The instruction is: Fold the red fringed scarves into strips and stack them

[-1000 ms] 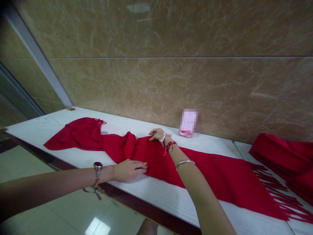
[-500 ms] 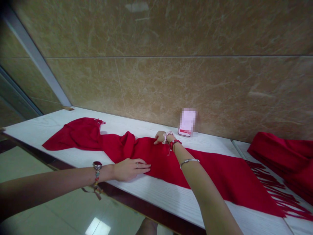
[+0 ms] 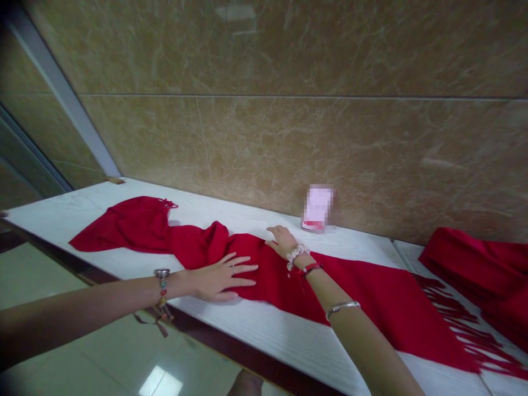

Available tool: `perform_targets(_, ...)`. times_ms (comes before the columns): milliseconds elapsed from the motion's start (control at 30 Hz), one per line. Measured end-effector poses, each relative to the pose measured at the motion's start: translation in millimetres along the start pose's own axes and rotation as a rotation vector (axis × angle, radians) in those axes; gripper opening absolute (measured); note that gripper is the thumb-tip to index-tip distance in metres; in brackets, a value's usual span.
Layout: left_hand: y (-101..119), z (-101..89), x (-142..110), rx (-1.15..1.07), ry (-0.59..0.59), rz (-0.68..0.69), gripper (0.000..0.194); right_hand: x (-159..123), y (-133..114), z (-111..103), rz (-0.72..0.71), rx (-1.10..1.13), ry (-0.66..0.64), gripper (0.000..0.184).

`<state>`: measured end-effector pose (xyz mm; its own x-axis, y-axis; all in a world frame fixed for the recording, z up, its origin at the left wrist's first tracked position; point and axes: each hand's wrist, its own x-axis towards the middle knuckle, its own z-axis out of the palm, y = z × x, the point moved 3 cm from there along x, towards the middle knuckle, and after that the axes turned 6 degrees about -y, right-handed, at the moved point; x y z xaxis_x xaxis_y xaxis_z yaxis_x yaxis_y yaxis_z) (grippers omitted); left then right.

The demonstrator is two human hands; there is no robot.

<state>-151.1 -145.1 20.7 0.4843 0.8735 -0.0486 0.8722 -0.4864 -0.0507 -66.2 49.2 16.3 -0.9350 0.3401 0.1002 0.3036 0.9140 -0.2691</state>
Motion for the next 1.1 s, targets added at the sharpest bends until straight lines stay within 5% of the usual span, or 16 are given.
perform_targets(167, -19, 7.4, -12, -0.036, -0.174, -0.143, 0.052, -55, 9, 18, 0.021, -0.131, -0.019, 0.05)
perform_targets(300, -25, 4.8, -17, -0.005, -0.185, -0.156, 0.045, -70, 11, 20, 0.094, -0.187, -0.101, 0.047)
perform_targets(567, -27, -11.8, 62, 0.065, 0.101, -0.239, 0.041, -68, 8, 9, 0.166, -0.211, -0.026, 0.045)
perform_targets(700, -24, 10.4, 89, -0.019, 0.043, -0.319, 0.047, -79, 6, 10, 0.175, -0.178, -0.089, 0.048)
perform_targets(867, -32, 24.4, 80, -0.082, -0.02, -0.355, 0.05, -85, 4, 14, 0.174, -0.206, -0.154, 0.048)
perform_targets(967, -38, 23.7, 75, -0.089, -0.031, -0.377, 0.052, -101, 26, 6, 0.25, -0.244, -0.172, 0.046)
perform_targets(1100, -38, 23.5, 75, -0.09, -0.019, -0.376, 0.051, -160, 91, -20, 0.542, -0.328, -0.188, 0.044)
